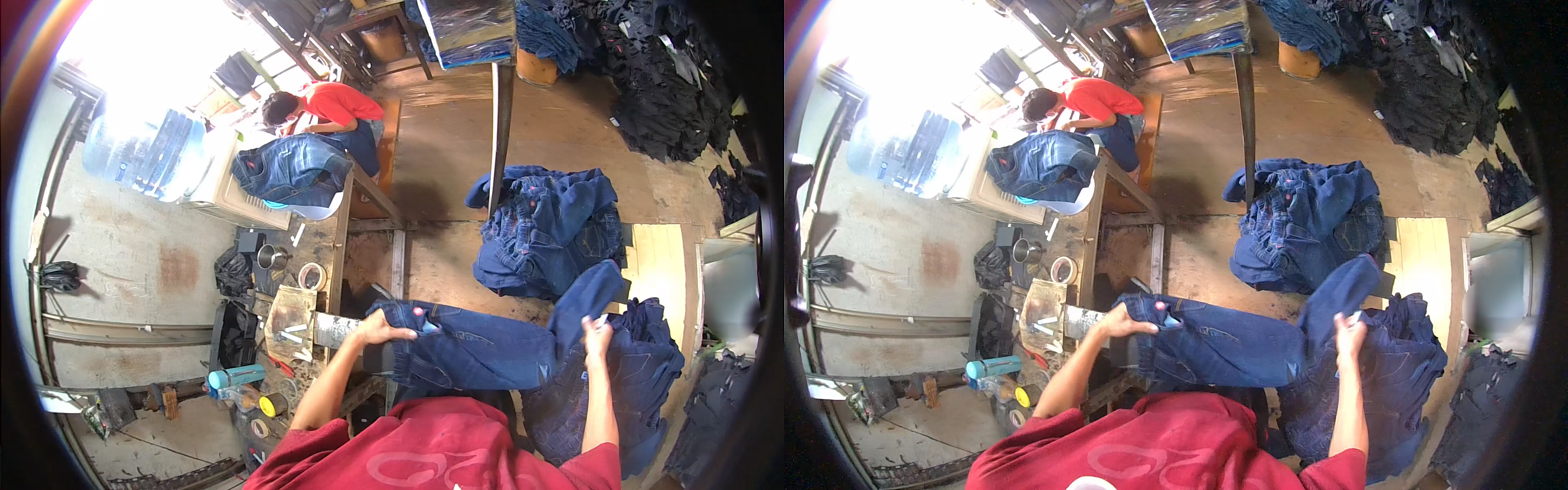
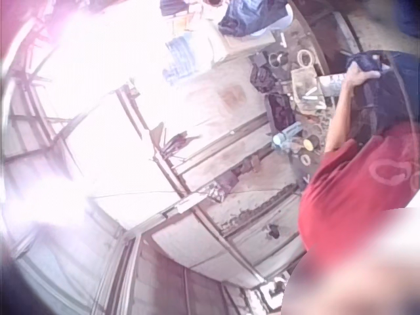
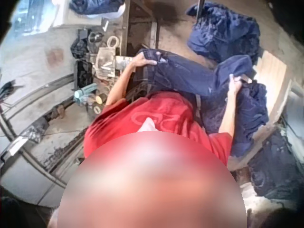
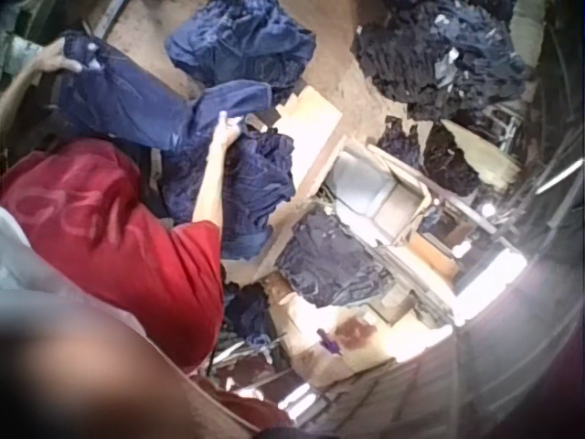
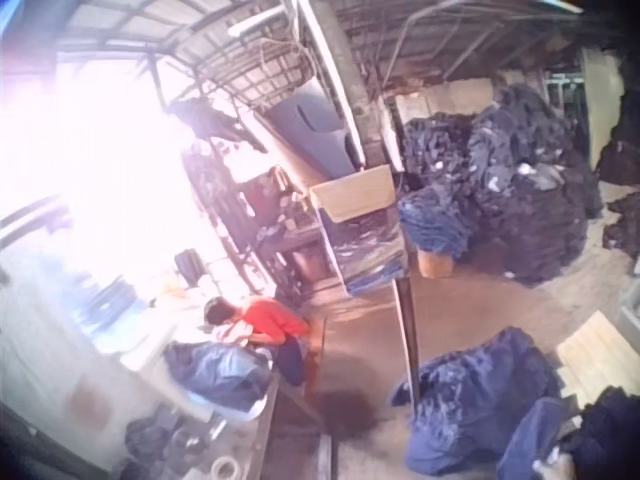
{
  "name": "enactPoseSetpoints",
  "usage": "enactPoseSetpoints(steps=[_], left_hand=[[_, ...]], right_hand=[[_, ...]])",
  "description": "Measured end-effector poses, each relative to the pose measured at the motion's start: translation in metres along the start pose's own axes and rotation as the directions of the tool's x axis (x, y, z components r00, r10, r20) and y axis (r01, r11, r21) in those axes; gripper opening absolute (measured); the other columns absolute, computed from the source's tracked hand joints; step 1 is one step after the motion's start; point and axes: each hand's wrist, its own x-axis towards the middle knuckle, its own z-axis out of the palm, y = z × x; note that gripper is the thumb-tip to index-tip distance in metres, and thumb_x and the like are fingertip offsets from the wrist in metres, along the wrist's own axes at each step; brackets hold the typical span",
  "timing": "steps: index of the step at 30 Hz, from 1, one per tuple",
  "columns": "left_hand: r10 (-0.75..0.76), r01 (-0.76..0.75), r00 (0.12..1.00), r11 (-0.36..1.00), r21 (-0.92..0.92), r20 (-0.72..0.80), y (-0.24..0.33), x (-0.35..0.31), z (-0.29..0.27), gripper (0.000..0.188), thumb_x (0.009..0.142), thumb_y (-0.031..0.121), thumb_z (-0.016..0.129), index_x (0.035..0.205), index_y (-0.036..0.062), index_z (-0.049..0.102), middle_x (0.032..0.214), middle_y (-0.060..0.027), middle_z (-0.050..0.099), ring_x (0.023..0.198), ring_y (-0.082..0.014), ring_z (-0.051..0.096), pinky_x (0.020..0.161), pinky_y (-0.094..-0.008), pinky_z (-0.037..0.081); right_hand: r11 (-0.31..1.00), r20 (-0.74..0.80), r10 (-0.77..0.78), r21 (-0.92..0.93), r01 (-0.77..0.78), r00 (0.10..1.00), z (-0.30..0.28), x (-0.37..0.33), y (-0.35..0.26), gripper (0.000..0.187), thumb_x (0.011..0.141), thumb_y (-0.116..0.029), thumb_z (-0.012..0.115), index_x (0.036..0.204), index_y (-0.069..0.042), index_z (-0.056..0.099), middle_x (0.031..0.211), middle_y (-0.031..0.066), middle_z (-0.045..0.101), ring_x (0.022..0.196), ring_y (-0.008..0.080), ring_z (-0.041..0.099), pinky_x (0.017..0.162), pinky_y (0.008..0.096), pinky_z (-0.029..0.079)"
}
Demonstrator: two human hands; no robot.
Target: The person repeatedly picks up denim jeans from a pile, pulls out loose threads by hand, and places the jeans back on the pile. The process is repeated for multiple pairs of jeans.
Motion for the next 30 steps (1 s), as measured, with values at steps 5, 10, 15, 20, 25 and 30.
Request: enactPoseSetpoints(steps=[5,10,15,20,25,30], left_hand=[[-0.153,0.121,0.958,0.982,0.144,0.242,0.019,0.040,0.023,0.047,0.100,0.034,0.082,0.133,0.0024,0.069,0.116,-0.0060,0.074,0.108,-0.0154,0.067,0.098,-0.0391,0.056],[-0.185,0.394,0.837,0.857,-0.332,0.515,0.042,0.055,0.203,0.058,0.114,0.044,0.059,0.152,0.0000,0.059,0.147,-0.0066,0.065,0.135,-0.0203,0.058,0.120,-0.0386,0.043],[-0.224,0.400,0.888,-0.057,-0.915,0.402,0.068,0.143,0.312,0.043,0.116,0.041,0.053,0.133,0.0053,0.069,0.127,-0.0103,0.076,0.118,-0.0279,0.071,0.108,-0.0482,0.055],[-0.285,0.281,0.896,-0.234,-0.931,0.342,0.048,0.166,0.295,0.055,0.115,0.051,0.049,0.129,0.0019,0.070,0.125,-0.0155,0.076,0.114,-0.0318,0.072,0.105,-0.0512,0.055],[-0.406,0.153,0.894,-0.124,-0.980,0.191,0.040,0.118,0.213,0.057,0.119,0.045,0.035,0.149,0.0010,0.056,0.148,-0.0156,0.066,0.131,-0.0330,0.066,0.118,-0.0519,0.050],[-0.443,0.084,0.893,-0.020,-0.996,0.084,0.037,0.084,0.161,0.048,0.119,0.041,0.040,0.152,0.0081,0.052,0.147,-0.0121,0.066,0.134,-0.0326,0.064,0.114,-0.0602,0.053]], right_hand=[[0.729,0.007,-0.447,-0.576,0.369,0.894,-0.062,0.050,-0.024,0.030,0.087,-0.006,0.082,0.070,-0.008,0.057,0.066,-0.0023,0.056,0.057,0.0128,0.050,0.055,0.0365,0.043],[0.848,-0.257,-0.509,-0.314,0.428,0.821,-0.120,0.083,-0.051,0.031,0.101,-0.027,0.080,0.097,-0.006,0.058,0.090,-0.0006,0.059,0.074,0.0144,0.056,0.064,0.0356,0.048],[0.934,-0.420,-0.349,-0.083,0.347,0.838,-0.037,-0.141,-0.068,0.049,0.112,-0.036,0.065,0.077,-0.005,0.052,0.065,0.0015,0.051,0.059,0.0161,0.046,0.059,0.0376,0.041],[0.671,-0.108,-0.568,-0.634,0.383,0.816,0.083,-0.251,-0.063,0.043,0.093,-0.035,0.085,0.095,-0.002,0.057,0.088,0.0164,0.062,0.082,0.0382,0.063,0.074,0.0492,0.052],[0.501,0.049,-0.454,-0.812,0.300,0.890,0.099,-0.246,-0.071,0.022,0.085,-0.013,0.076,0.096,-0.005,0.059,0.091,0.0151,0.065,0.091,0.0382,0.067,0.077,0.0528,0.051],[0.497,0.245,-0.541,-0.679,0.541,0.805,0.106,-0.264,-0.102,0.015,0.082,-0.011,0.072,0.093,-0.005,0.062,0.077,0.0190,0.069,0.074,0.0411,0.069,0.074,0.0541,0.052]])
